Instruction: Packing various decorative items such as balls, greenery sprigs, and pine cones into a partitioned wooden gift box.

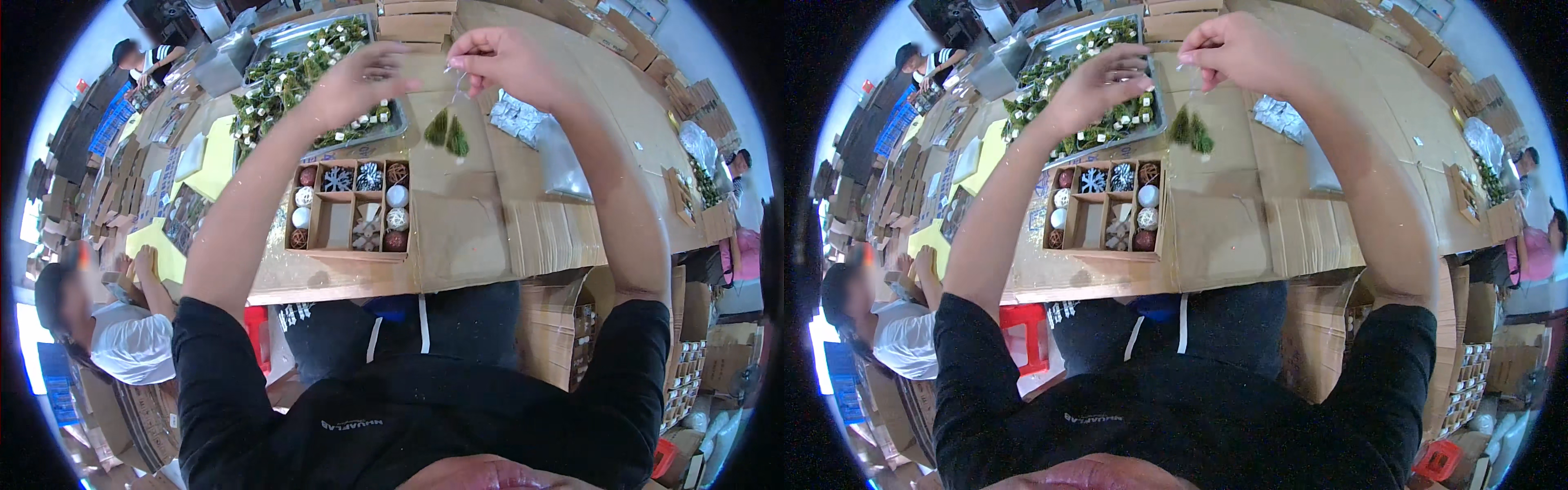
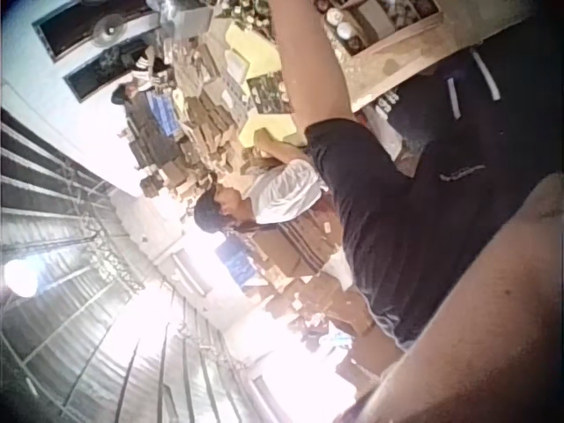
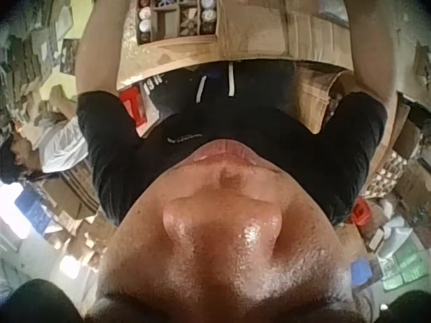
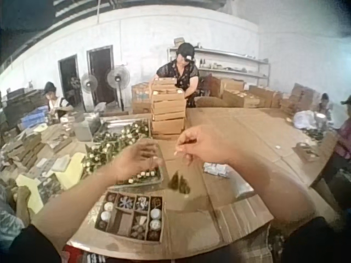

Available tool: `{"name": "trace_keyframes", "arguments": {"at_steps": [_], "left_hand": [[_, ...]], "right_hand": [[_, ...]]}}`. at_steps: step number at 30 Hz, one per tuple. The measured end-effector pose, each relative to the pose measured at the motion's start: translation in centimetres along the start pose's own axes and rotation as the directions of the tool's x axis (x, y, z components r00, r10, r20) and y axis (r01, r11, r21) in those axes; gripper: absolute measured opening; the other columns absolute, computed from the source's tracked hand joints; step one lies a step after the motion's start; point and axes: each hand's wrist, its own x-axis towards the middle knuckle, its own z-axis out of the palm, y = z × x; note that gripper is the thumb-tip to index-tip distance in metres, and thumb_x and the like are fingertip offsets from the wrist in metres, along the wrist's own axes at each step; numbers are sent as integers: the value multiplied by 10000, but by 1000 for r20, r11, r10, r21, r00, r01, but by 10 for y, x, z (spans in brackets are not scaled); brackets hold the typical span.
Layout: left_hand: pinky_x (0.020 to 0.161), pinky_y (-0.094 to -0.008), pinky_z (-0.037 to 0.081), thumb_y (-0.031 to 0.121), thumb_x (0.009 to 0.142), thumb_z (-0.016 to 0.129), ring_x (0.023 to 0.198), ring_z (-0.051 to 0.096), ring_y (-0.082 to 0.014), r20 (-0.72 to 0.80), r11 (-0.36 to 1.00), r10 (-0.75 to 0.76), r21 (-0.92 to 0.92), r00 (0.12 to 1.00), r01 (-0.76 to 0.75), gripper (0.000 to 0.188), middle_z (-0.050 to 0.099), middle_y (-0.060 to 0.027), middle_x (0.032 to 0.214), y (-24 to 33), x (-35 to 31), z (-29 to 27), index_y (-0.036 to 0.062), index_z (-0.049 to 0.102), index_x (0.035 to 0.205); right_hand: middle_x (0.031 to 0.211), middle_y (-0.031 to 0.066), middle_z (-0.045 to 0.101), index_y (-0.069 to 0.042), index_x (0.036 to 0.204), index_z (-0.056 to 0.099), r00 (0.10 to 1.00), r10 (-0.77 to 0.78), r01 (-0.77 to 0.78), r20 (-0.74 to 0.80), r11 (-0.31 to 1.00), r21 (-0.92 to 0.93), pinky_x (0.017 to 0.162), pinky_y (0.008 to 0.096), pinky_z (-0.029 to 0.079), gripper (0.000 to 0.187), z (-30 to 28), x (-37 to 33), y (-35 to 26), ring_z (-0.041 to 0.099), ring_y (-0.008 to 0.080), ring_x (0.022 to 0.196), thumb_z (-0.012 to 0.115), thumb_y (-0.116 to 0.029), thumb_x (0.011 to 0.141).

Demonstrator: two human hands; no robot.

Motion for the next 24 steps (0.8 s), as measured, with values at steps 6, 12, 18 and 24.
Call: {"name": "trace_keyframes", "arguments": {"at_steps": [6, 12, 18, 24], "left_hand": [[858, -254, 511, 170, 927, 704, 930, 636, -84, 202, 955, -94, -258, 975, 145, 254, 702, -28, 993, 39, -57, 52, 5, 653, 1114], [877, -288, 529, 106, 954, 622, 941, 686, -172, 249, 793, -76, -572, 966, 210, 182, 709, -94, 994, 11, -113, 45, -21, 670, 1075], [620, -283, 502, 404, 1041, 486, 827, 686, -211, -21, 376, -264, -923, 964, 83, 386, 647, -87, 935, 7, -162, 65, 48, 578, 1160], [725, -315, 549, 135, 977, 637, 867, 647, -155, -164, 311, -550, -950, 819, 19, 144, 648, -81, 951, 24, -179, 79, 68, 558, 1077]], "right_hand": [[819, 27, 663, 23, 996, 668, 927, -127, 56, 353, 977, 205, 681, 262, 555, 187, 29, -10, -24, 629, 89, 675, 657, -158, 951], [851, 17, 629, 22, 1016, 642, 924, -249, 194, 292, 960, 204, 717, 241, 522, 133, 54, -15, -40, 601, 77, 741, 622, -102, 971], [876, 79, 679, -59, 998, 679, 869, -476, 480, -138, 877, 0, 689, 328, 531, 102, 106, -45, -33, 669, 194, 773, 653, -95, 906], [1002, 66, 654, -92, 989, 677, 814, -544, 494, -204, 833, -251, 727, 365, 547, 234, 207, -120, 1, 657, 271, 886, 693, -54, 759]]}}
